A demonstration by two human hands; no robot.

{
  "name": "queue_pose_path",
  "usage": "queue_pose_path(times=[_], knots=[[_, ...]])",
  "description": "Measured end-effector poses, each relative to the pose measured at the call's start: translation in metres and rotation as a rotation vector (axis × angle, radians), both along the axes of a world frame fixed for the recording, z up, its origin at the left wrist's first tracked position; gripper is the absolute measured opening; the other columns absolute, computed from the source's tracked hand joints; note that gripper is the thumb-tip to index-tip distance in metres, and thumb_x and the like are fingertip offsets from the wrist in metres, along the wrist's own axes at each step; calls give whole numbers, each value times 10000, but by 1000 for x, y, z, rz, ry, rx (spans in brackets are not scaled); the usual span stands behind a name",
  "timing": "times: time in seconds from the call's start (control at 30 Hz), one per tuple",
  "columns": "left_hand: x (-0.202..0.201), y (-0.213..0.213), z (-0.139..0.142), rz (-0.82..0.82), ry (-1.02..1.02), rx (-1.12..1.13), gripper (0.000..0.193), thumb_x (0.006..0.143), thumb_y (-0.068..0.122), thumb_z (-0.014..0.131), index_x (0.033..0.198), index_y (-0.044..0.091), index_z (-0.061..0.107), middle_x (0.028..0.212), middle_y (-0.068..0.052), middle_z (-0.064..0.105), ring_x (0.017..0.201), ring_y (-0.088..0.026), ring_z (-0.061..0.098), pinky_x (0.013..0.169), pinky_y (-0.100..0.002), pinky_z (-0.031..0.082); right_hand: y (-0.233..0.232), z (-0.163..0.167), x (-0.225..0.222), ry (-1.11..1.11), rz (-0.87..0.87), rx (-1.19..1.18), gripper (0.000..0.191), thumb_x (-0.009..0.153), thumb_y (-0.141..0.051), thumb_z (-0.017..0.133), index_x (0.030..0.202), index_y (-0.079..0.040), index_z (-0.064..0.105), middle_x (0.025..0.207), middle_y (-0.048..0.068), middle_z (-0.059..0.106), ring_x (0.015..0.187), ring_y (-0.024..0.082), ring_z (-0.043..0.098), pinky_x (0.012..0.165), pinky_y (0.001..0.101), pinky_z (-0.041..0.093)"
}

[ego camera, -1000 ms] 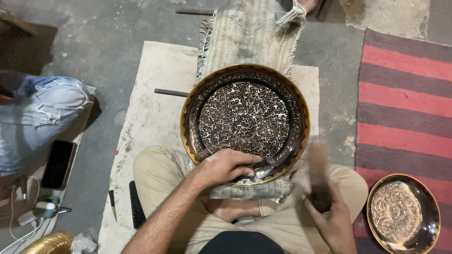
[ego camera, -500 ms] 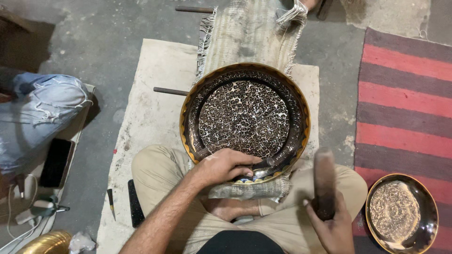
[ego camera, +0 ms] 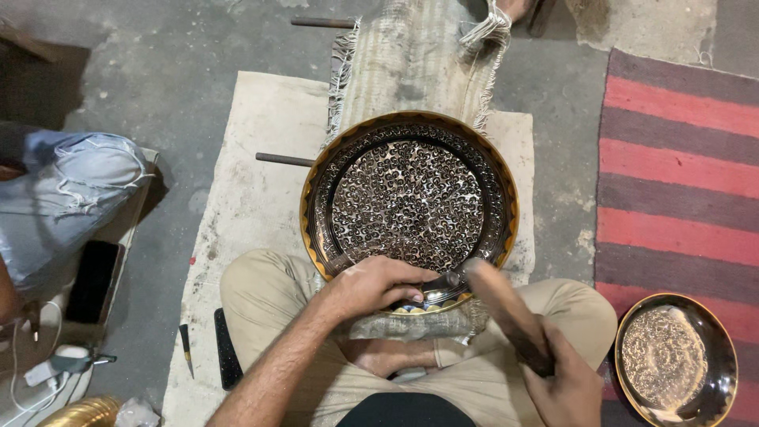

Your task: The person sits cross-legged on the floor and uses a wooden mallet to strike a metal chisel held against a large circular metal plate. The chisel is repositioned repeatedly to create a dense pattern of indentations across the plate's surface.

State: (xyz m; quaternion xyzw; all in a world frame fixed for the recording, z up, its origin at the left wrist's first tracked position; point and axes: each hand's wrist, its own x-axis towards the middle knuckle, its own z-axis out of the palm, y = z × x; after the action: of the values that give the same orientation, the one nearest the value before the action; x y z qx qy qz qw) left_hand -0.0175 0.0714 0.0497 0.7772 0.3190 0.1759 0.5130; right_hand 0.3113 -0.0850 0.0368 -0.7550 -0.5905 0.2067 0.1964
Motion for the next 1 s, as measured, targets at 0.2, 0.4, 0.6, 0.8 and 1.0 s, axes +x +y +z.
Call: queue_pose_path(times=[0.2,0.4,0.6,0.8,1.0], knots=[[3,-2,2,40,77,-43,421,920,272,671,1339,231,678,1221,-50,760,1060,-219,749,971,-387,584,-1,-3,2,96,-23,17,738,710,-185,827,1396,-184,553,1066,138,764,1022,261,770,871,368,575],[3,-3,3,41,58,-20,429,925,285,662,1350,229,673,1224,-56,759,1067,-222,747,971,-391,580,3,-6,6,456,-92,80,549,799,-139,827,1292,-121,586,944,193,712,852,333,699,786,420,560],[4,-3,5,77,84,-37,424,934,279,674,1353,213,660,1206,-74,759,1050,-236,756,961,-387,586,4,1,20,-21,-31,-35,784,687,-103,825,1421,-183,563,1082,171,744,939,226,769,804,371,599],[3,-3,8,51,53,52,413,931,264,683,1337,190,673,1187,-90,759,1050,-271,751,951,-403,579,10,6,1,-144,112,61,716,681,-118,832,1360,-191,616,1091,155,765,998,296,732,844,399,567],[5,-8,9,153,42,-2,408,945,263,679,1341,166,679,1160,-99,772,1023,-246,758,933,-402,592,31,48,-8,-195,116,-64,753,690,-123,802,1412,-176,595,1123,174,743,1000,349,721,834,415,556]])
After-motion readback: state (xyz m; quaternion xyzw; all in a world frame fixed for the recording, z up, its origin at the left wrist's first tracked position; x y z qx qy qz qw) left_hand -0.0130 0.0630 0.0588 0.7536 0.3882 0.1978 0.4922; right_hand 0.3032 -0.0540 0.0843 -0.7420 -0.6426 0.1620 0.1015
